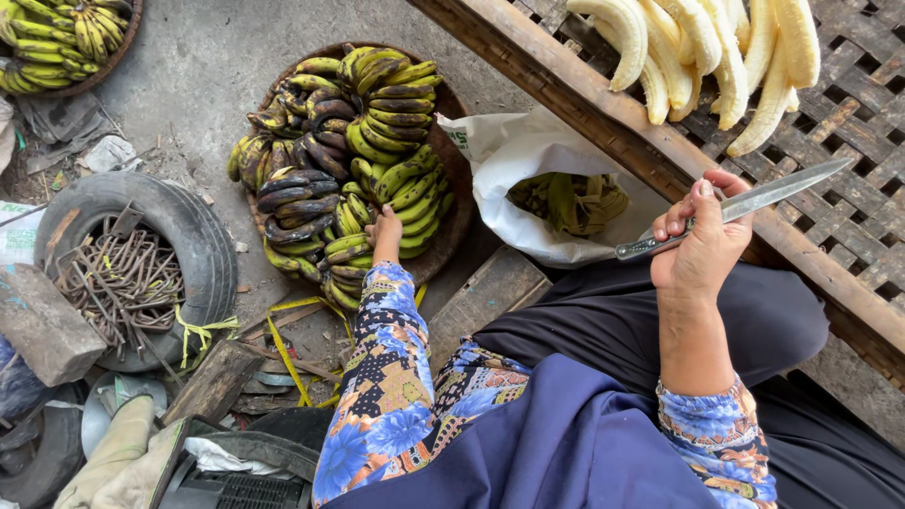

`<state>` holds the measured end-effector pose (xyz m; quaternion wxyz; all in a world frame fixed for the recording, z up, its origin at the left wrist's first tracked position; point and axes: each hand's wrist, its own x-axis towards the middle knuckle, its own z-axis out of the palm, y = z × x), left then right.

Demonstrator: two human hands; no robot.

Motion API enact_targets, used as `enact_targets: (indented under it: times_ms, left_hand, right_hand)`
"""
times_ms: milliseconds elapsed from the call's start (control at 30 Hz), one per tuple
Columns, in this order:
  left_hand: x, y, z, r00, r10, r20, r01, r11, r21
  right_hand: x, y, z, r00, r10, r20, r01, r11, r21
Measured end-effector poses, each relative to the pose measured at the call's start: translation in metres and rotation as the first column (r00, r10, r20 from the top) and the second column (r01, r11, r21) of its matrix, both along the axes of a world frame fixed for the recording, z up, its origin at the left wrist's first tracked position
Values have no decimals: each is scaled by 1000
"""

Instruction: The person sits on the ground and peels green bananas with a knife, cutting the peel and stripping it by hand. They drop the peels into a white sack and place each peeled banana onto a slatted wooden rack beside them, repeating this for many bananas.

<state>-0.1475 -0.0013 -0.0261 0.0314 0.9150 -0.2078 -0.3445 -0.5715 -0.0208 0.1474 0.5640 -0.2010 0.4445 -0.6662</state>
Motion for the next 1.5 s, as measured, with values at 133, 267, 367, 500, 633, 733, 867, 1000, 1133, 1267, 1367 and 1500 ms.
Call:
enact_targets:
  times_ms: [133, 267, 367, 500, 633, 733, 867, 1000, 1133, 1267, 1367, 1500]
  left_hand:
    - [7, -6, -8, 986, 133, -105, -130, 991, 33]
    - [13, 1, -15, 994, 106, 25, -108, 993, 50]
    - [28, 21, -18, 963, 55, 264, -64, 998, 27]
    - [60, 61, -16, 949, 57, 309, -20, 992, -122]
    - [81, 79, -12, 924, -91, 372, 172, 967, -190]
    - [89, 65, -11, 872, 9, 489, 164, 937, -309]
    - [102, -2, -14, 860, -72, 505, 369, 772, -518]
    - [106, -100, -17, 856, -185, 483, 468, 673, -572]
    - [117, -184, -18, 895, -188, 404, 398, 747, -534]
    - [128, -257, -27, 958, -151, 243, 247, 867, -433]
    - [135, -295, -39, 984, -152, 91, 173, 932, -318]
    - [138, -323, -53, 973, -164, 161, 199, 951, -238]
  right_hand:
    - [-1, -4, -3, 1000, 14, 10, -14, 1000, 22]
    - [0, -9, -5, 1000, 16, 15, -16, 999, 33]
    - [2, -10, -6, 1000, 4, 15, -4, 999, 38]
    - [8, -10, -5, 999, 40, -1, -40, 999, 35]
    - [16, -8, -4, 998, 57, -11, -56, 998, 35]
    - [21, -8, -5, 999, 49, -16, -49, 998, 31]
    - [25, -13, -12, 999, -10, -38, 10, 1000, 3]
    - [15, -24, -16, 995, -104, -10, 102, 990, -95]
    - [2, -45, -18, 984, -179, -25, 172, 971, -167]
    - [-5, -74, -18, 980, -197, 13, 196, 968, -156]
    - [0, -101, -17, 983, -174, 61, 179, 978, -109]
    - [21, -134, -14, 988, -130, 89, 131, 991, -13]
